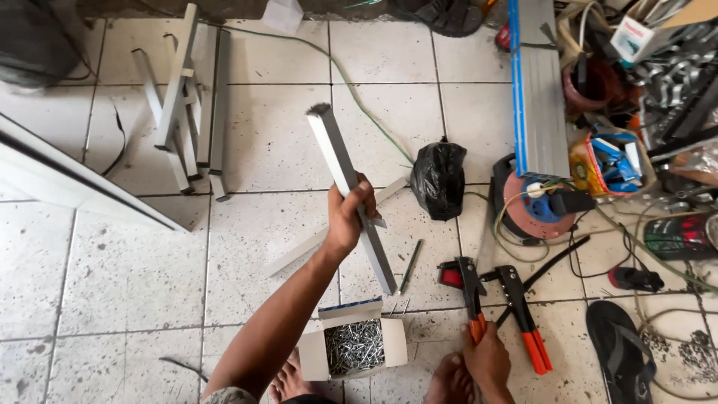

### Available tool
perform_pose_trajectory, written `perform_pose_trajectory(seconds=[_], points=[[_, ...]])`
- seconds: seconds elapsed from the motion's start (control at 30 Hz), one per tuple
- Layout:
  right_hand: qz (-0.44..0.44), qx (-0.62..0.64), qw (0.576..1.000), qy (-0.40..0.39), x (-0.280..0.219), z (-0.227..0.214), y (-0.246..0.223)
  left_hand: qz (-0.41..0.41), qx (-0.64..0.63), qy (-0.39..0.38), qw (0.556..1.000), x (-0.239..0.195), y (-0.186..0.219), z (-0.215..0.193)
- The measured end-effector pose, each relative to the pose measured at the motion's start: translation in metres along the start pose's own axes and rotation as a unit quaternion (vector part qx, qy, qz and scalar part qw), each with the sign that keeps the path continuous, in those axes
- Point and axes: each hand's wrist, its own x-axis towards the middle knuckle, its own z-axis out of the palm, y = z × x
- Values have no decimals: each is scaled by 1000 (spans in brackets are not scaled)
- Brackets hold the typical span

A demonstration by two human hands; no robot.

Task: Assembling aluminum frames by joining square tubes using a manual rivet gun and rivets.

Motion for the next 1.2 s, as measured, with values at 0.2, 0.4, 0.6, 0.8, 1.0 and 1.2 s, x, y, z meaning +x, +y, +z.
perform_pose_trajectory(seconds=[0.2, 0.4, 0.6, 0.8, 1.0, 1.2], points=[[-7, -50, 998, -26, 11, 2, -3, 3, -79, 32, 996, 12, 24, 3], [-90, -71, 993, 21, 0, -3, -3, -168, -253, 257, 917, 33, 41, -12], [-98, -77, 992, 15, -3, -4, 1, -19, -226, 314, 922, 38, 42, -41], [-112, -122, 986, 7, -4, -10, -8, -17, -162, 394, 905, 38, 60, -75], [-67, -136, 988, -21, -6, -9, -14, -238, -110, 479, 838, 35, 25, -154], [-44, -158, 986, -43, 1, -8, -17, -128, -260, 491, 821, 47, -17, -178]])
